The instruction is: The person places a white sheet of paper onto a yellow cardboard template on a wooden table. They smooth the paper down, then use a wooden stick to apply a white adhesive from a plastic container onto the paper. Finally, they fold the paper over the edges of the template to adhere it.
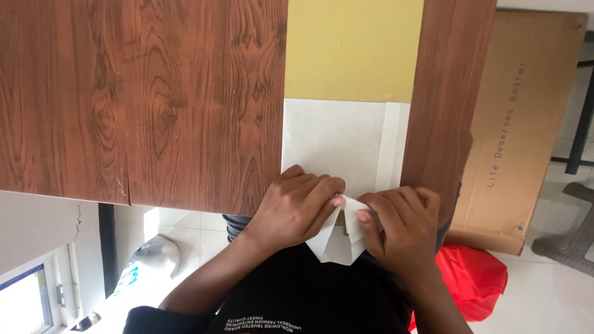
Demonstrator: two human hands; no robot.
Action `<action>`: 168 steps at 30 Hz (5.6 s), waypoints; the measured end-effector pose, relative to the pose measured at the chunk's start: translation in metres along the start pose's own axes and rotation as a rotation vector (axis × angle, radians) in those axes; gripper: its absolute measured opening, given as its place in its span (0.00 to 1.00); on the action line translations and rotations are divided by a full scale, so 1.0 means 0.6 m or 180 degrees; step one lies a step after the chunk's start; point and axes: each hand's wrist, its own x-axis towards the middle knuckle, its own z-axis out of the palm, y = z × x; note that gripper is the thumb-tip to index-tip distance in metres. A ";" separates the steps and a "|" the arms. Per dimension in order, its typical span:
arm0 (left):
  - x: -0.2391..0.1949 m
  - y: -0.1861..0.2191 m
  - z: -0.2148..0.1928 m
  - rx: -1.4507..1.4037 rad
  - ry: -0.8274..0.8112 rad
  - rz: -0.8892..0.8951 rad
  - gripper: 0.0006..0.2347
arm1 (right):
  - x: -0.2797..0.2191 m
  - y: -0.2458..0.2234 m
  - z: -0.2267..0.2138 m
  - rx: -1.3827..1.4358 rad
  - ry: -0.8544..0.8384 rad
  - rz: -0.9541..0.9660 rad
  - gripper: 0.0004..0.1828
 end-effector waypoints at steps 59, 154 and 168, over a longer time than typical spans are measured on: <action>0.020 -0.024 -0.045 0.2565 -0.1024 0.0272 0.27 | 0.057 0.029 -0.013 -0.0456 -0.0515 -0.0005 0.18; 0.111 -0.187 -0.097 0.0718 -0.0942 0.0869 0.32 | 0.382 0.344 -0.012 0.3720 0.0818 0.2916 0.09; 0.103 -0.202 -0.096 0.0825 -0.0760 0.0986 0.29 | 0.506 0.268 0.009 0.2601 0.1795 0.1258 0.18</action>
